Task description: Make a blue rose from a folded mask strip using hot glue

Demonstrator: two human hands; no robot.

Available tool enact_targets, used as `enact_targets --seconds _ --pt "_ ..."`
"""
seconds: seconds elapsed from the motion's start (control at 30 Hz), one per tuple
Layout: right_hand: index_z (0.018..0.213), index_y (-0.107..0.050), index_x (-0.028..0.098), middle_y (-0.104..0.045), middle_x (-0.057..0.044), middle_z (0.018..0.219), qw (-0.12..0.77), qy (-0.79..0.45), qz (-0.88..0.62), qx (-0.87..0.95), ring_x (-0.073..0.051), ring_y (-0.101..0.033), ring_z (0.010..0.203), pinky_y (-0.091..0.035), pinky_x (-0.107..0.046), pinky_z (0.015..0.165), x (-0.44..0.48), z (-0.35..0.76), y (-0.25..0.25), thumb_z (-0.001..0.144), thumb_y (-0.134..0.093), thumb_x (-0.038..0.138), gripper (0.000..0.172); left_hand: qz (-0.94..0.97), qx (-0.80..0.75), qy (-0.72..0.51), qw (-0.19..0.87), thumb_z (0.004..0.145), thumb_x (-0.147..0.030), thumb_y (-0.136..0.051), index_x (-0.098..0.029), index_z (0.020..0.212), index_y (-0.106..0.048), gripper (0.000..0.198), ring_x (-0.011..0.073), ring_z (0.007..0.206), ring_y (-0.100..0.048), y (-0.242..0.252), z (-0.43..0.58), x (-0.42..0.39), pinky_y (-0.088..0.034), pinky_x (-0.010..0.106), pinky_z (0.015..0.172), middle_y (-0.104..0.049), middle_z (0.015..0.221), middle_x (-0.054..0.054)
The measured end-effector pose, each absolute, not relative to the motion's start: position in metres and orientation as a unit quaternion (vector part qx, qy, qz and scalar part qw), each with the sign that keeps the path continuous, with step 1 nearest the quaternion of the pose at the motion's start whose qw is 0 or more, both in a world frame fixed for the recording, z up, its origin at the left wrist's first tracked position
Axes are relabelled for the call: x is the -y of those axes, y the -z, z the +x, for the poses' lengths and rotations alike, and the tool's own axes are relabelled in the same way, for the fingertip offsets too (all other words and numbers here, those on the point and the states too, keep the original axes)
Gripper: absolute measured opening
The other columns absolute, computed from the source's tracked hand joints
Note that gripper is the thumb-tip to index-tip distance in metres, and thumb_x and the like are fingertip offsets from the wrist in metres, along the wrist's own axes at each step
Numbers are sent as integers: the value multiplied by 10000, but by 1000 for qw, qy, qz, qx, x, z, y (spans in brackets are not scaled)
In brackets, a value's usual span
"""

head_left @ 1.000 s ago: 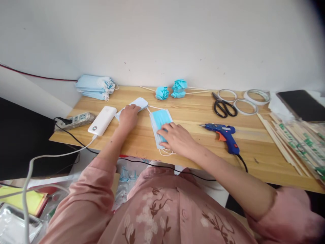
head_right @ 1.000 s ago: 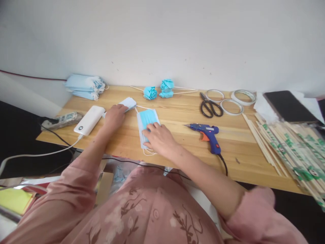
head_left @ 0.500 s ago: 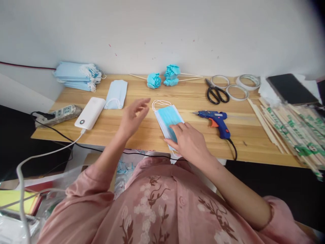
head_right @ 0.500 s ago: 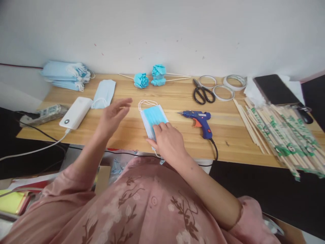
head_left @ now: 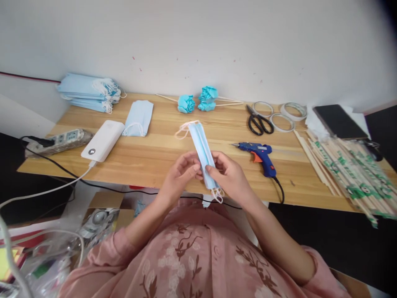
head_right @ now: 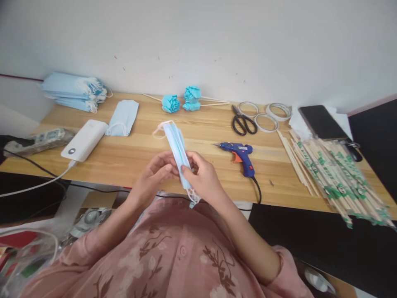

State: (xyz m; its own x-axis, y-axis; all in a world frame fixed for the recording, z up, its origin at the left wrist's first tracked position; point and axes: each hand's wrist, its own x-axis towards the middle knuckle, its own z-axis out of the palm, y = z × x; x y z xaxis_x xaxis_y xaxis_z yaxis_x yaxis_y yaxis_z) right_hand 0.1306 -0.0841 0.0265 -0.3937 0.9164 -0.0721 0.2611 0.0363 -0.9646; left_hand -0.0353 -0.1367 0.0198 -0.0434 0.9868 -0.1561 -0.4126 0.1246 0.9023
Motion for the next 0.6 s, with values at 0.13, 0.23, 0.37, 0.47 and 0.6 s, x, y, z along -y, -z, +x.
enact_targets --seconds 0.13,0.23,0.37,0.47,0.6 --pt "1142 -664 204 -742 -48 970 318 -511 -463 651 -179 -683 802 -558 -300 696 93 126 -27 853 -652 376 337 351 -437 -596 575 790 -466 -840 -190 1056 -661 423 125 730 -615 -20 -30 124 -534 248 674 -678 924 23" --pt "1115 -698 199 -742 -38 920 338 -469 -448 682 -169 -673 781 -536 -282 693 94 128 -31 924 -598 418 308 348 -437 -615 557 770 -454 -860 -192 997 -676 393 144 870 -637 -17 -28 121 -530 247 796 -708 949 27" --pt "1053 -739 208 -758 -34 895 359 -413 -439 713 -162 -686 753 -519 -271 679 92 130 -35 1013 -478 412 333 342 -443 -625 544 773 -480 -849 -189 915 -673 369 131 829 -626 -18 -25 120 -521 245 788 -695 896 9" --pt "1041 -750 215 -776 -48 974 368 -368 -425 741 -176 -720 859 -530 -282 765 92 128 -35 1031 -460 369 328 346 -442 -610 559 766 -544 -831 -193 902 -635 424 126 712 -610 -20 -25 119 -522 257 682 -656 827 -7" --pt "1065 -746 198 -777 -70 1008 362 -296 -420 778 -185 -719 882 -526 -291 790 94 124 -33 990 -534 298 246 366 -454 -606 541 724 -520 -861 -189 846 -602 437 120 711 -588 -21 -27 116 -512 255 693 -621 791 -17"
